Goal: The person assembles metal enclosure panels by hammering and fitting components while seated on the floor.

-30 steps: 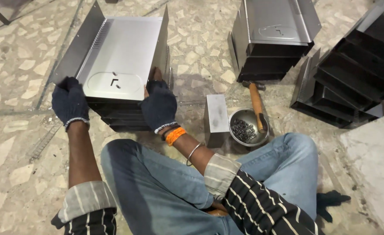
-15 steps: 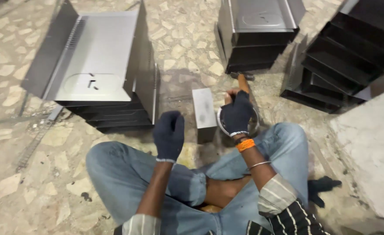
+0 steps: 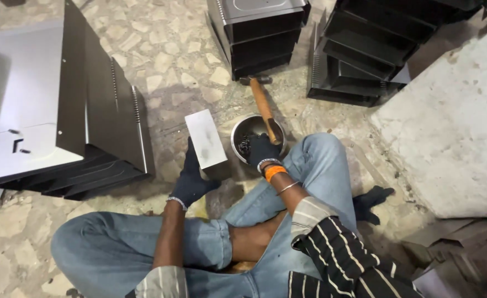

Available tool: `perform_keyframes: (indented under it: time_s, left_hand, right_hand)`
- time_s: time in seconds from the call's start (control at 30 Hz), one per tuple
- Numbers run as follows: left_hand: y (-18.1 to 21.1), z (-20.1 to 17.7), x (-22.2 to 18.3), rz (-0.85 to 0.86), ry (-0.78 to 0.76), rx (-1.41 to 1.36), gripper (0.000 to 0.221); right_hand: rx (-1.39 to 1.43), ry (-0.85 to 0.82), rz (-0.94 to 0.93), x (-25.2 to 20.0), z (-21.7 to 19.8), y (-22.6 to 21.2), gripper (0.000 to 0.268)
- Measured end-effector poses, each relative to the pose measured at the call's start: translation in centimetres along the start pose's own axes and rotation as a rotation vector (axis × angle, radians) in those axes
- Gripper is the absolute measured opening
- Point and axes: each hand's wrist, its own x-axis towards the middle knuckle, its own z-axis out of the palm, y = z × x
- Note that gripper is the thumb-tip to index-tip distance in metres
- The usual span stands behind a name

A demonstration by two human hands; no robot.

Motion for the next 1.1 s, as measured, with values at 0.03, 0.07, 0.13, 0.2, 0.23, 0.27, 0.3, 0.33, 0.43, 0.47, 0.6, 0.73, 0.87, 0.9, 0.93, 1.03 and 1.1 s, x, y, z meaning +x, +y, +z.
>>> perform_keyframes:
  time_s: [0.03, 0.07, 0.13, 0.2, 0.23, 0.27, 0.3, 0.33, 0.43, 0.47, 0.6, 0.73, 0.87, 0.9, 0.93, 1.03, 1.1]
  left_hand:
    - [0.1, 0.3, 0.1, 0.001, -0.006, -0.002, 0.133]
    - [0.3, 0.6, 0.0, 0.036, 0.042, 0.025, 0.134]
    - [0.6, 1.1, 0.0, 0.070, 0.085, 0.048, 0.135]
    - [0.9, 1.3, 0.0, -0.124, 0.144, -0.185, 0.138]
    - [1.0, 1.2, -0.1, -0.128, 0.137, -0.187, 0.138]
    - [1.1, 1.1, 0.1, -0.153, 0.141, -0.200, 0.135]
    - [1.2, 1.0, 0.2, -0.178, 0.146, -0.213, 0.133]
    - [1.2, 1.1, 0.2, -0.179, 0.141, -0.214, 0.133]
    - [1.2, 1.2, 0.2, -0.113, 0.170, -0.114, 0.126]
    - [1.1, 1.1, 0.2, -0.084, 0.181, -0.055, 0.125]
    - [1.9, 0.9, 0.2, -0.067, 0.202, -0.008, 0.122]
    - [0.8, 1.4, 0.0, -0.121, 0.192, -0.117, 0.123]
    - [1.1, 1.3, 0.1, -0.101, 0.220, -0.155, 0.121]
    - [1.4, 1.1, 0.1, -0.108, 0.220, -0.120, 0.121]
    - [1.6, 0.9, 0.0, -0.114, 0.224, -0.120, 0.121]
    - [2.0, 0.5, -0.1, -0.140, 0.219, -0.123, 0.120]
    - [2.1, 0.4, 0.1, -0.106, 0.219, -0.113, 0.120]
  right_hand:
    - [0.001, -0.002, 0.006, 0.7, 1.6, 0.6, 0.022]
    - [0.006, 0.102, -0.072, 1.1, 3.2, 1.2, 0.019]
    - [0.010, 0.201, -0.144, 1.6, 4.9, 1.8, 0.018]
    - [0.201, 0.220, -0.073, 1.4, 5.1, 1.7, 0.019]
    - [0.202, 0.215, -0.066, 1.4, 5.9, 1.8, 0.019]
    - [0.186, 0.367, -0.139, 1.6, 6.5, 2.0, 0.018]
    - [0.169, 0.520, -0.211, 1.8, 7.1, 2.2, 0.017]
    - [0.168, 0.517, -0.207, 1.4, 6.1, 1.8, 0.017]
    - [0.170, 0.372, -0.109, 0.5, 3.8, 0.7, 0.014]
    - [0.111, 0.367, -0.113, 0.5, 3.6, 0.5, 0.013]
    - [0.068, 0.359, -0.126, 0.5, 2.9, 0.2, 0.010]
    - [0.185, 0.389, -0.200, 0.4, 3.2, 0.5, 0.010]
    - [0.185, 0.379, -0.141, 0.3, 2.2, 0.0, 0.010]
    - [0.165, 0.334, -0.066, 0.3, 1.8, -0.3, 0.009]
    - [0.164, 0.329, -0.072, 0.3, 1.3, -0.5, 0.009]
    - [0.364, 0.435, -0.121, -0.2, -1.6, -1.4, 0.006]
    - [0.699, 0.384, -0.053, -0.9, -5.1, -2.6, 0.007]
